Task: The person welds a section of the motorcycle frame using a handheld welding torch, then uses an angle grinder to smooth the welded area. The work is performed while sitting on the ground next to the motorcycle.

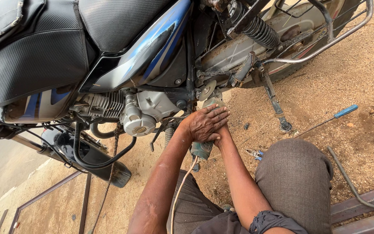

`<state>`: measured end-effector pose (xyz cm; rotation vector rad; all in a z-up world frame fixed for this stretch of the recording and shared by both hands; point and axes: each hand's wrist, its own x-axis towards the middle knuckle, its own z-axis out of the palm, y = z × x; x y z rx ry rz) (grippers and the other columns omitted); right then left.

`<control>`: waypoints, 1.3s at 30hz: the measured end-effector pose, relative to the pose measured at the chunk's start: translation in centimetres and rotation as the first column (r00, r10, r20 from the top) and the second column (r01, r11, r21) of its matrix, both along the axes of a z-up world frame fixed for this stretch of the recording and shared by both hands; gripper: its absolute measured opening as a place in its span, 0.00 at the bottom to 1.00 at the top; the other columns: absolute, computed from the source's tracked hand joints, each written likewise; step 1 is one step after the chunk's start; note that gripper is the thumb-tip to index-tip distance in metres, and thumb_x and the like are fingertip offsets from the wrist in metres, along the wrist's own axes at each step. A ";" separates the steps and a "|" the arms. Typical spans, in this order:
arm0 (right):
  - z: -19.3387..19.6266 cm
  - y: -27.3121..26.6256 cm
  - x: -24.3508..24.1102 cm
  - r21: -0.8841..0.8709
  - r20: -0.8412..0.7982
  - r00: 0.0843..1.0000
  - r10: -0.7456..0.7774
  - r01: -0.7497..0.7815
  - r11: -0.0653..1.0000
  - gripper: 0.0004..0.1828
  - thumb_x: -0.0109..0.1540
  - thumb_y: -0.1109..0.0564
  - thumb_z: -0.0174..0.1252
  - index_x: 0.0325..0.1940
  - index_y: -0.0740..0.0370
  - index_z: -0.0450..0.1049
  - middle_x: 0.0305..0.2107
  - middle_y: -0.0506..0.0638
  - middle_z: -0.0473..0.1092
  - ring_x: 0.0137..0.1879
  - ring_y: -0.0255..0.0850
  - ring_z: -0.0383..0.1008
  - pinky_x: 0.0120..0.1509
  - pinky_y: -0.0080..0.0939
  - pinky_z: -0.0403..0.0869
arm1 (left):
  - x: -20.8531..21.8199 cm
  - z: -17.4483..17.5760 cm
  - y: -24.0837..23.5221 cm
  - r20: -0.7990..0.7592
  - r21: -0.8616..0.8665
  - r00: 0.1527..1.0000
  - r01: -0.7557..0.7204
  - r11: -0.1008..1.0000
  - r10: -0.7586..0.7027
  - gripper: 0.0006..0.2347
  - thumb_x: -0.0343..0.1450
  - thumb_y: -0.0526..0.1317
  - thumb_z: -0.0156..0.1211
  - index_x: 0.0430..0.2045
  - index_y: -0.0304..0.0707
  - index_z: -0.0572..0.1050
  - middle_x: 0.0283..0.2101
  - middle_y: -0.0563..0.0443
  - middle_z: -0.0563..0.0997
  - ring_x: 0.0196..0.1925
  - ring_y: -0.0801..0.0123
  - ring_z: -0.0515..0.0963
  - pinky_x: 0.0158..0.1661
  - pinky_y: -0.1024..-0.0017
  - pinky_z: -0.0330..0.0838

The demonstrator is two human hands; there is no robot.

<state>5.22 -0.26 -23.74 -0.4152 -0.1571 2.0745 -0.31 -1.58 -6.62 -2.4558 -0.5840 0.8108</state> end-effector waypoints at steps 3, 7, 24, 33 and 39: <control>0.5 -0.1 0.5 -0.049 0.090 0.996 -0.014 0.019 0.999 0.38 0.71 0.33 0.32 0.70 0.68 0.54 0.58 0.65 0.66 0.61 0.49 0.75 0.54 0.50 0.83 | 0.2 0.0 0.5 0.003 -0.017 1.000 -0.012 1.000 0.012 0.40 0.69 0.70 0.27 0.72 0.44 0.54 0.76 0.54 0.55 0.77 0.64 0.50 0.75 0.58 0.36; 0.8 -0.5 0.9 -0.064 0.076 0.997 -0.014 0.019 0.998 0.40 0.70 0.31 0.29 0.70 0.68 0.55 0.57 0.63 0.67 0.60 0.47 0.76 0.53 0.49 0.84 | 0.4 -0.4 0.4 -0.020 -0.041 1.000 -0.007 0.999 0.007 0.39 0.72 0.70 0.27 0.72 0.41 0.53 0.76 0.51 0.55 0.78 0.63 0.49 0.76 0.57 0.36; 0.1 -0.5 0.6 -0.052 0.014 1.000 -0.014 0.015 0.999 0.41 0.69 0.29 0.29 0.71 0.65 0.54 0.58 0.63 0.66 0.62 0.48 0.75 0.55 0.49 0.83 | 0.5 -0.4 0.3 0.021 -0.041 1.000 -0.004 0.999 0.005 0.39 0.71 0.70 0.28 0.71 0.41 0.56 0.76 0.50 0.56 0.78 0.62 0.50 0.75 0.58 0.38; 0.1 -0.8 1.0 -0.067 0.055 0.998 -0.031 0.035 0.997 0.41 0.69 0.28 0.31 0.71 0.63 0.53 0.57 0.63 0.66 0.61 0.47 0.76 0.53 0.45 0.84 | 0.9 -0.8 0.4 0.009 -0.075 1.000 -0.010 0.997 0.010 0.39 0.71 0.70 0.26 0.71 0.42 0.56 0.76 0.51 0.56 0.78 0.62 0.50 0.75 0.58 0.38; -1.1 -0.7 0.2 -0.048 0.014 1.000 -0.010 0.011 0.999 0.41 0.70 0.30 0.32 0.70 0.67 0.53 0.57 0.66 0.66 0.60 0.48 0.77 0.52 0.45 0.84 | 0.4 -1.0 0.0 0.030 -0.031 0.999 -0.008 0.999 0.009 0.39 0.73 0.69 0.25 0.71 0.39 0.56 0.75 0.49 0.57 0.78 0.61 0.51 0.75 0.58 0.38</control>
